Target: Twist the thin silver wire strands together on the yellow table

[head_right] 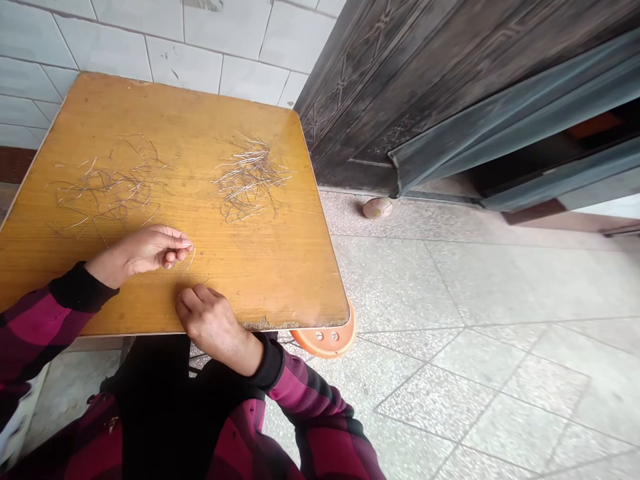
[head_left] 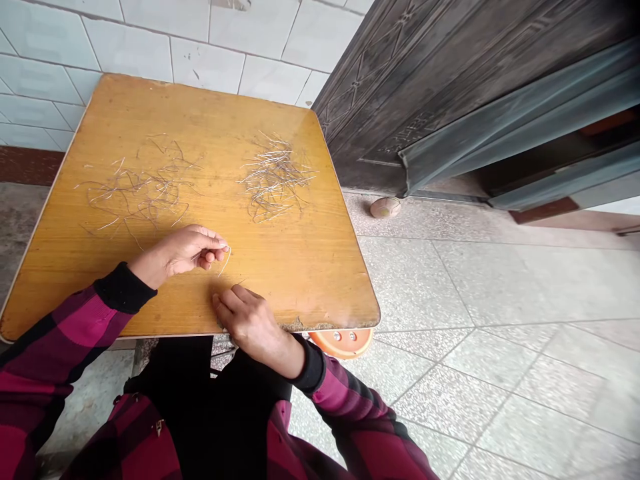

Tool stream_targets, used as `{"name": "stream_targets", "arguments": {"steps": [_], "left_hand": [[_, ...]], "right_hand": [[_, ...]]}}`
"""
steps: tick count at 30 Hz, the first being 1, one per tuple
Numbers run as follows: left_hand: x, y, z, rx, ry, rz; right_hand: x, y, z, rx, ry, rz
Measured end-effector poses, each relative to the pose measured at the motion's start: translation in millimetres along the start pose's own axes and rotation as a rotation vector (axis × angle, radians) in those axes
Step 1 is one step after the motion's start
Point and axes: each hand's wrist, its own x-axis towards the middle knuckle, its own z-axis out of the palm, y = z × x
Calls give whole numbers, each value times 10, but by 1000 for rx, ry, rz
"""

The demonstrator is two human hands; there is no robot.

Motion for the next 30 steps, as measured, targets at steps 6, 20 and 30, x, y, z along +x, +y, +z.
{"name": "stream_targets", "arguments": {"steps": [6,20,30], "left_hand": [[24,-4,-18,-19,-7,-46],[35,-1,-49,99,-43,-26],[32,49,-6,943,26,470]], "right_hand": [[3,-34,21,-33,38,6],[3,34,93,-47,73,-36],[36,93,103,2,69,-8]]}}
